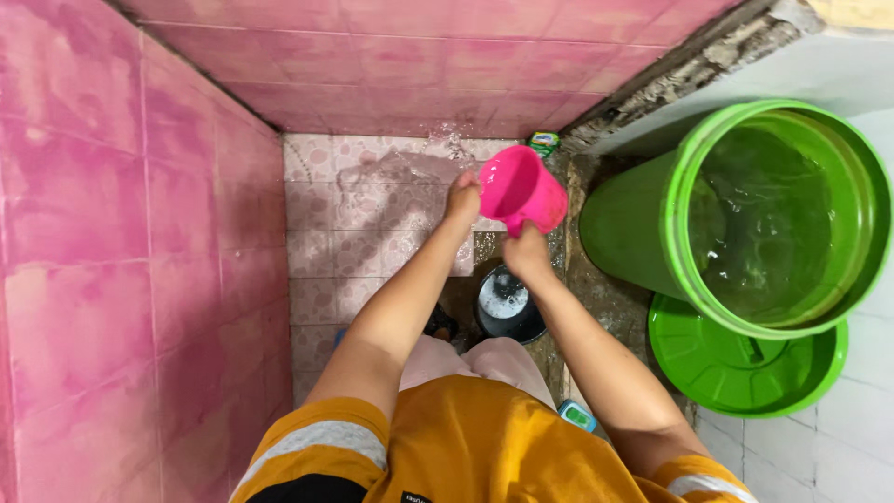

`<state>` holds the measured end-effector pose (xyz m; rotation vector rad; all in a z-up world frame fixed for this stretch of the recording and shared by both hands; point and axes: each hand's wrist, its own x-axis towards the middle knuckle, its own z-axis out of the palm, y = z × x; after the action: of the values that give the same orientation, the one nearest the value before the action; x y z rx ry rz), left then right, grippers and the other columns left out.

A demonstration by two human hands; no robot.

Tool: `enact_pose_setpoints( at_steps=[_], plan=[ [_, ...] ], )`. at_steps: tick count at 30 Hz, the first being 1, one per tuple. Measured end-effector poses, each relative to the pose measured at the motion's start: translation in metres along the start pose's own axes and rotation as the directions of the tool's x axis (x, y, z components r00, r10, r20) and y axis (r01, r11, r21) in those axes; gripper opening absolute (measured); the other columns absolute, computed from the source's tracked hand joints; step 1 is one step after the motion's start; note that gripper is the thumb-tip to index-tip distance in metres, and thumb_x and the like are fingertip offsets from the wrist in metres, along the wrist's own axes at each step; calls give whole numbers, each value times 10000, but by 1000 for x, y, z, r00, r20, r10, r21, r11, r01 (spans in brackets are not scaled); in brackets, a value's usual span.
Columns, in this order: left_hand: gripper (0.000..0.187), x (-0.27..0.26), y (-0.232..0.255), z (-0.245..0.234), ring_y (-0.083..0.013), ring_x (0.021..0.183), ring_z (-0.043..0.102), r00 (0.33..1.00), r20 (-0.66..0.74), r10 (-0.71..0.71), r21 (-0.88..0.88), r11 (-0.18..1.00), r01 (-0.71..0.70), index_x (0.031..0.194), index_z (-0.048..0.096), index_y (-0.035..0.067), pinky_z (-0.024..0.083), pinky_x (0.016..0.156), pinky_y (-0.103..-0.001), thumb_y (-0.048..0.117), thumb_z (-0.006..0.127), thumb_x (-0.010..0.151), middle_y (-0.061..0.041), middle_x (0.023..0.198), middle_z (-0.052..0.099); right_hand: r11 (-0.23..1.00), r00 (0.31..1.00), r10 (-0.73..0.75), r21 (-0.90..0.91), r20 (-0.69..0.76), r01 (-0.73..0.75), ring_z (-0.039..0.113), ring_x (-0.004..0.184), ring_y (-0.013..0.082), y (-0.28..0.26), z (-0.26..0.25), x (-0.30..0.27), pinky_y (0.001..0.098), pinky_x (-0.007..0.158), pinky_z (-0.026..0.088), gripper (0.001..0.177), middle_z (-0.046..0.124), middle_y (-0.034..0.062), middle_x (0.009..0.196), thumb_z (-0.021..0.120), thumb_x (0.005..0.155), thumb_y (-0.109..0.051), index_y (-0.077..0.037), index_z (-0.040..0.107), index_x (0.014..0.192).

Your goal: The person soaps and scrubs a green plastic lid by hand using a sponge, then rinses it with water from a pink pitcher.

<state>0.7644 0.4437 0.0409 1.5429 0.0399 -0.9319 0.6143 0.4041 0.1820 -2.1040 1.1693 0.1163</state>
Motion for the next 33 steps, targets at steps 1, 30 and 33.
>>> enact_pose_setpoints(
  at_steps=[1, 30, 33],
  plan=[
    [349, -3, -2, 16, -339, 1111, 641, 1000, 13, 2, 4, 1000, -2, 1251, 638, -124, 522, 960, -431, 44, 486, 985, -276, 1202, 693, 1000, 998, 9, 20, -59, -8, 672, 1082, 470, 9, -11, -2, 499, 934, 519, 363, 694, 331, 1071, 667, 863, -182, 44, 644, 1146],
    [346, -93, -76, -206, -196, 736, 547, 705, -629, -329, -535, 840, -85, 1305, 604, 114, 424, 599, -341, 146, 472, 987, -75, 972, 638, 781, 691, -429, -145, 582, 608, 657, 1064, 462, -103, 34, -113, 525, 900, 529, 397, 684, 291, 1095, 611, 806, -16, 36, 541, 1193],
    [303, -92, -70, -216, -93, 895, 634, 648, -745, -159, -520, 746, -415, 1271, 599, 108, 522, 724, -249, 78, 526, 979, 10, 1076, 672, 771, 677, -506, -71, 535, 632, 636, 1049, 486, -121, 35, -115, 539, 889, 508, 455, 664, 322, 1083, 607, 847, -4, 23, 525, 1294]
  ],
)
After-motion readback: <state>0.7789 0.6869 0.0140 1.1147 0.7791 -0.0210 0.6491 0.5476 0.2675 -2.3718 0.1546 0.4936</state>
